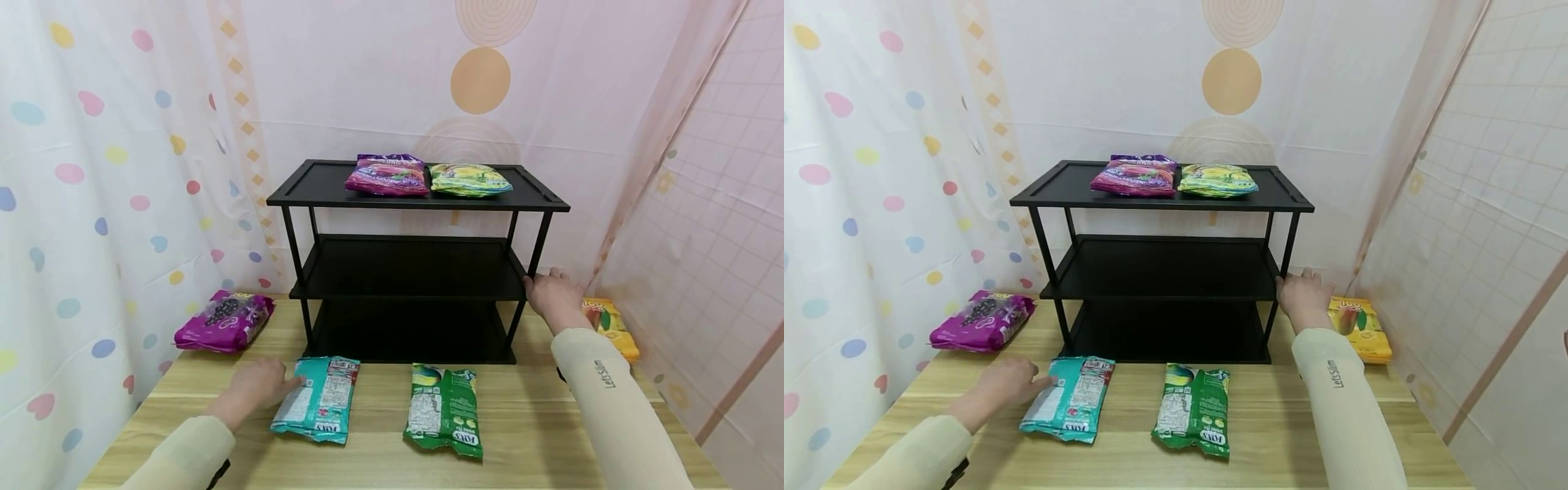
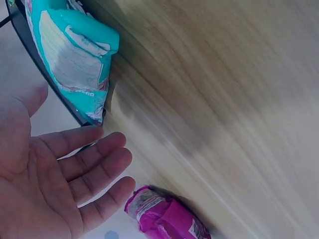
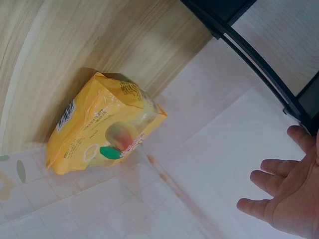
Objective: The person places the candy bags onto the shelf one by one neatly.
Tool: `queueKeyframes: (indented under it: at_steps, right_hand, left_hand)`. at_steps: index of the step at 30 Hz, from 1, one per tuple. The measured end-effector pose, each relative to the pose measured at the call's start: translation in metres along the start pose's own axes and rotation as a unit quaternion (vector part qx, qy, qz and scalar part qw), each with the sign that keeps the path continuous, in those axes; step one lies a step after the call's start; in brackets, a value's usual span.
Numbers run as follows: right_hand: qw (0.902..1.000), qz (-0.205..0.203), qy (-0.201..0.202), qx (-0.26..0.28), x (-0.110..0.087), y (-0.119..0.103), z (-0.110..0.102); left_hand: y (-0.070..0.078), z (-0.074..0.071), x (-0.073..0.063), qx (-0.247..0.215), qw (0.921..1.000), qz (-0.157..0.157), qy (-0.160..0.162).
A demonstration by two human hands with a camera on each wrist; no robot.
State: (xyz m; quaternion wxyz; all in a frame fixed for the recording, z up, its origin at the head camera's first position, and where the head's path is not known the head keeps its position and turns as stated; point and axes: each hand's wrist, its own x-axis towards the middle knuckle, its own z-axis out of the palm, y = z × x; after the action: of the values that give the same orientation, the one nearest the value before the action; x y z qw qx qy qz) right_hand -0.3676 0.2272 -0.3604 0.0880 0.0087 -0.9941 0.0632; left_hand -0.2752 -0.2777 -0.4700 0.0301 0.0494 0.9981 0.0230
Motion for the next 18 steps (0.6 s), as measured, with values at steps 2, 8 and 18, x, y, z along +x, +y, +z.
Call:
queueKeyframes:
  at_steps: [2,8,18]
  right_hand:
    - [1.0000,-0.002,0.001,-0.001,-0.0005,-0.0001,0.0001]
    - [1.0000,-0.005,0.002,-0.001,-0.0016,-0.0004,-0.0006]
    - [1.0000,-0.003,-0.002,0.003,-0.0020,-0.0005,-0.0012]
  left_hand:
    - [0.0007,0.0007,-0.0004,-0.001,1.0000,-0.003,-0.008]
    - [0.0022,0.0037,-0.0007,-0.015,0.9995,-0.009,-0.025]
    - [0.0037,0.0094,0.0014,-0.037,0.9977,-0.022,-0.053]
